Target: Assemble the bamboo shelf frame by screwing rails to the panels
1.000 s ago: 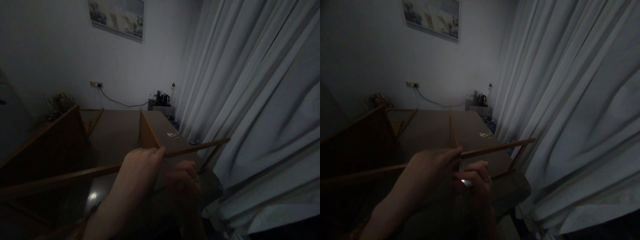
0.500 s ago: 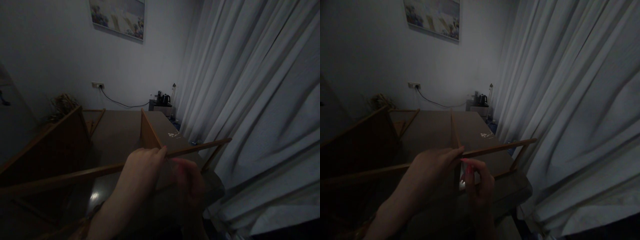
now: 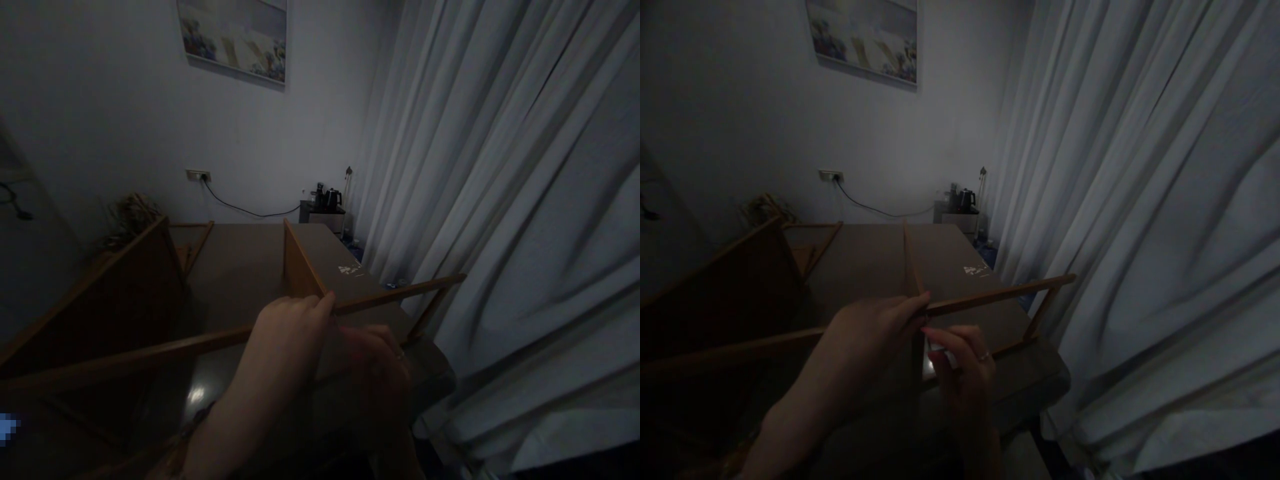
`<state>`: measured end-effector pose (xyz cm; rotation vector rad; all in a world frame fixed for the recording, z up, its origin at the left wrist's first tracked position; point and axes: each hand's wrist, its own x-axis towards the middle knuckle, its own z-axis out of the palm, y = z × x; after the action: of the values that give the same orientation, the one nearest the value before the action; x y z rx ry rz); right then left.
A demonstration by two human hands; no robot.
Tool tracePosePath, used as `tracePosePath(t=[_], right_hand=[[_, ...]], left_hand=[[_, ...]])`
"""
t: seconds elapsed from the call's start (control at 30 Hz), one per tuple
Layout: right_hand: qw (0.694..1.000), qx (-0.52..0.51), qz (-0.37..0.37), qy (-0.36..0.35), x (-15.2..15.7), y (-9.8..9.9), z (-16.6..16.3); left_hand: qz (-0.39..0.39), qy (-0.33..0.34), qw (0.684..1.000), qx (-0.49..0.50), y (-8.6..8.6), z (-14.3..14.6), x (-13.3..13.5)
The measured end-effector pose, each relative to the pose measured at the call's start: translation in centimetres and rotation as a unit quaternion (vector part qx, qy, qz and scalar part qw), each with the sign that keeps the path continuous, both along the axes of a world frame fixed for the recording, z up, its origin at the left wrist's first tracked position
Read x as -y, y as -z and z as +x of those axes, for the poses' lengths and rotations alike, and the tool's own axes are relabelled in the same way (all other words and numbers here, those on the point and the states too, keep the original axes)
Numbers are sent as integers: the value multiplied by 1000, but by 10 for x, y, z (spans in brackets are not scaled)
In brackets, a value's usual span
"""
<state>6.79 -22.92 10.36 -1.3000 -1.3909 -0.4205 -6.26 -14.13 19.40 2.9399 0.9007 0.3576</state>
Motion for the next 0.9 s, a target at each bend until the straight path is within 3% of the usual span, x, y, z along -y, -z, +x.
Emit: tracePosePath(t=[0.13,0.23,0.43,0.57,0.73,0.8,0.9], right_hand=[[983,112,62,131,5,-9,13],[972,143,89,166,10,-14,16],[980,155,27,121,7,-17,5],[997,-10,-69,46,1,-15,-5],[959,-195,-184,-90,1,-13,-12],[964,-190,-167,-85,1,-9,-11],[995,-88,-50,-10,-3,-3,-6]], left_hand=[[19,-1,1000,6,1,2,0],[20,-4,1000,11,2,3,-1],[23,-8,1000,1,0,3,0],[23,-7,1000,5,-3,2,2],[35,7,999,-25,-4,1,2],[38,8,999,-24,-4,1,2],[35,5,999,-28,-5,2,2]])
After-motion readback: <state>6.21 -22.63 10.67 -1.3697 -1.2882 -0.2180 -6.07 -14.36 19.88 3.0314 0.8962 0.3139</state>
